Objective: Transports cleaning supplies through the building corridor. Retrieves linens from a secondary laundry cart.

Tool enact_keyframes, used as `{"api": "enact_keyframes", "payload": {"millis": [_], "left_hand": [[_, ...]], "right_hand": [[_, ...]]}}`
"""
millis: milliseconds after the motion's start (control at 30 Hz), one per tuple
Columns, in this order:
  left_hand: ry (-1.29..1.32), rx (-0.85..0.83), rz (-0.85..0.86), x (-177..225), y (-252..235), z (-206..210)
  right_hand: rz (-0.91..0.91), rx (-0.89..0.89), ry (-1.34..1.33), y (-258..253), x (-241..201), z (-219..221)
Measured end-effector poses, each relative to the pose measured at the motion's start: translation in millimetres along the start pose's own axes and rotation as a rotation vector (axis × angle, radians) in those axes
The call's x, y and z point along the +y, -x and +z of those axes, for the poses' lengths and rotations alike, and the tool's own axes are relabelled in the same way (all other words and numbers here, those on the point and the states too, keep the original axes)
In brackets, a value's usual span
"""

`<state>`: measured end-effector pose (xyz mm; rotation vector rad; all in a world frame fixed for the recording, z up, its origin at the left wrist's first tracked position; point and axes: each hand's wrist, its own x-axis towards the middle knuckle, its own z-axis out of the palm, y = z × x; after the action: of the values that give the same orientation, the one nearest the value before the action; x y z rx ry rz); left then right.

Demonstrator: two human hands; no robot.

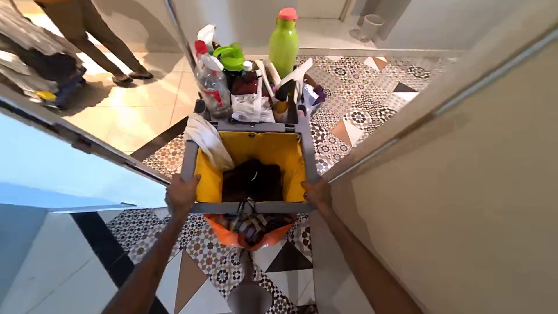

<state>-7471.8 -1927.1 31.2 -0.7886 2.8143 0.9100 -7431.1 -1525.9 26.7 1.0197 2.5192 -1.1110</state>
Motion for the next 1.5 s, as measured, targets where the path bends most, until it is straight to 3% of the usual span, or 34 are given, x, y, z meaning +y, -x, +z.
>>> {"api": "enact_keyframes", "payload": {"millis": [367, 633, 800, 967, 1133, 1333, 1500], "left_hand": [[0.292, -0.08, -0.204, 148.5, -150.6, 56.7], [0.538, 0.06, -0.294, 254.2, -255.8, 107.5], [0.66, 0.197, -0.361, 324.7, -340.7, 131.3], [0.654, 0.289, -0.486, 384.8, -441.7, 137.2], [0.503, 0.235, -0.581, 415.7, -557.3, 119.4], [0.552, 0.273, -0.693, 432.2, -698.1, 89.0], [0.614, 0.361, -0.729, 420.1, -815.9, 49.4]], "right_hand": [[0.016, 0.039, 0.287, -252.5, -160.4, -31.7], [-0.126, -0.006, 0.346, -455.0, -294.8, -33.6], [-0.25, -0.108, 0.42, -575.1, -417.7, -20.9], [-0.331, -0.17, 0.521, -682.6, -549.4, 17.2], [-0.457, -0.198, 0.554, -759.2, -685.3, 80.9], [-0.611, -0.179, 0.561, -817.5, -842.4, 172.7], [-0.671, -0.191, 0.611, -838.1, -977.6, 263.5]]}}
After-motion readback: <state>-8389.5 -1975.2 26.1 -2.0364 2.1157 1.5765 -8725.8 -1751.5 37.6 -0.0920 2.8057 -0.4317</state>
